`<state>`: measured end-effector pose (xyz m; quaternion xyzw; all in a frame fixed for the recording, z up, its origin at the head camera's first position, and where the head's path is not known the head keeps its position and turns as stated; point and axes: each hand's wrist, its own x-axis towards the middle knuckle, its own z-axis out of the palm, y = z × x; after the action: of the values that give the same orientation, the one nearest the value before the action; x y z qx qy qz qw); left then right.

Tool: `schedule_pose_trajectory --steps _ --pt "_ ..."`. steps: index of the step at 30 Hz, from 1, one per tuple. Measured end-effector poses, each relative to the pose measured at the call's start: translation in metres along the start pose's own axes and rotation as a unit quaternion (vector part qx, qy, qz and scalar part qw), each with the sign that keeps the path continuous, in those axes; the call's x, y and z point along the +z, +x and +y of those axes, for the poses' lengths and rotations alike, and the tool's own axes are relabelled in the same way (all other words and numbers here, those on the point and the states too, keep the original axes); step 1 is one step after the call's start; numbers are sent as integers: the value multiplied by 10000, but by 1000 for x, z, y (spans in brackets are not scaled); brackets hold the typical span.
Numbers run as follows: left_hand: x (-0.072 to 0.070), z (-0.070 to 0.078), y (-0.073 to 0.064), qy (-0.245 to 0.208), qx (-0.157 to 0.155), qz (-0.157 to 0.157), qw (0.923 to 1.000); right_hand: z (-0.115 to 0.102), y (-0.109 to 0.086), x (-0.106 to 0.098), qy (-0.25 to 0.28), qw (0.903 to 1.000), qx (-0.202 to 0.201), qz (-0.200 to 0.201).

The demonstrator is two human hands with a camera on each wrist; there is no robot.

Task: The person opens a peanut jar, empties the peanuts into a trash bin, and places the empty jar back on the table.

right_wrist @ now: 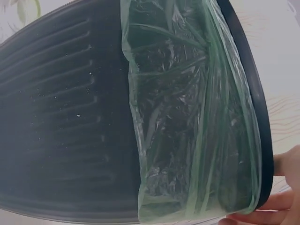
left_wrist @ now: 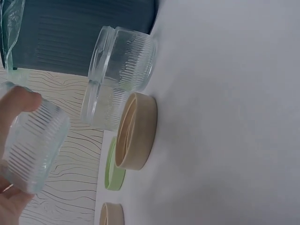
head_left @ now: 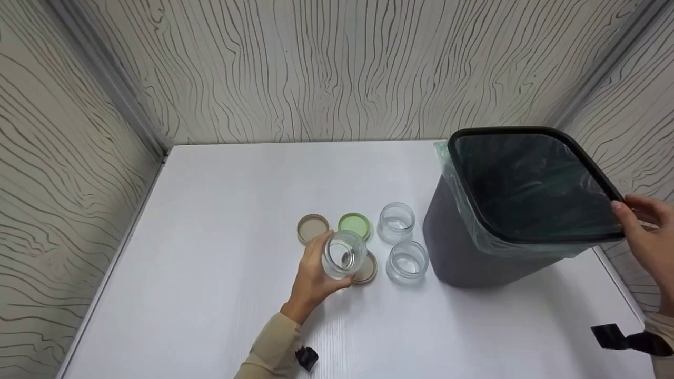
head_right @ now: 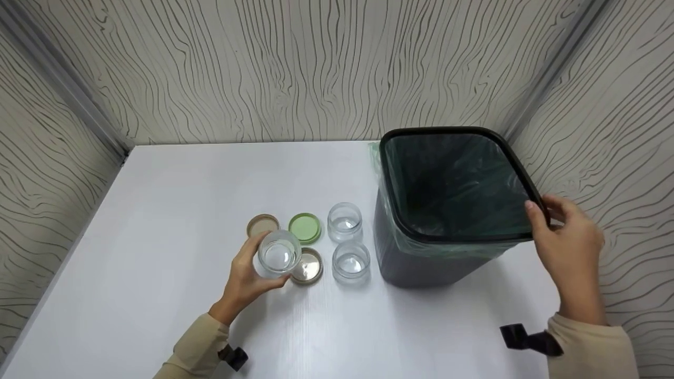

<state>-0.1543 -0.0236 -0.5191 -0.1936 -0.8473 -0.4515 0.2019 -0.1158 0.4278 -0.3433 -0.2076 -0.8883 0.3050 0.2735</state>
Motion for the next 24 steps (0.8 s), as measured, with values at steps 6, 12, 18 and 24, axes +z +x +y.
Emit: schedule_pose_trajectory --steps 6,12,18,24 --pt "-1 -9 -8 -109 -199 10 9997 -7 -9 1 -193 9964 -752 353" --pt "-1 -18 -16 -39 -319 71 9995 -11 -13 0 -800 9736 -1989 784" --pt "-2 -25 -23 -13 -487 127 9987 -19 -16 -2 -862 9528 -2711 1062" --pt "-2 -30 -27 24 -576 163 9982 -25 -20 -1 -971 9493 -2847 913"
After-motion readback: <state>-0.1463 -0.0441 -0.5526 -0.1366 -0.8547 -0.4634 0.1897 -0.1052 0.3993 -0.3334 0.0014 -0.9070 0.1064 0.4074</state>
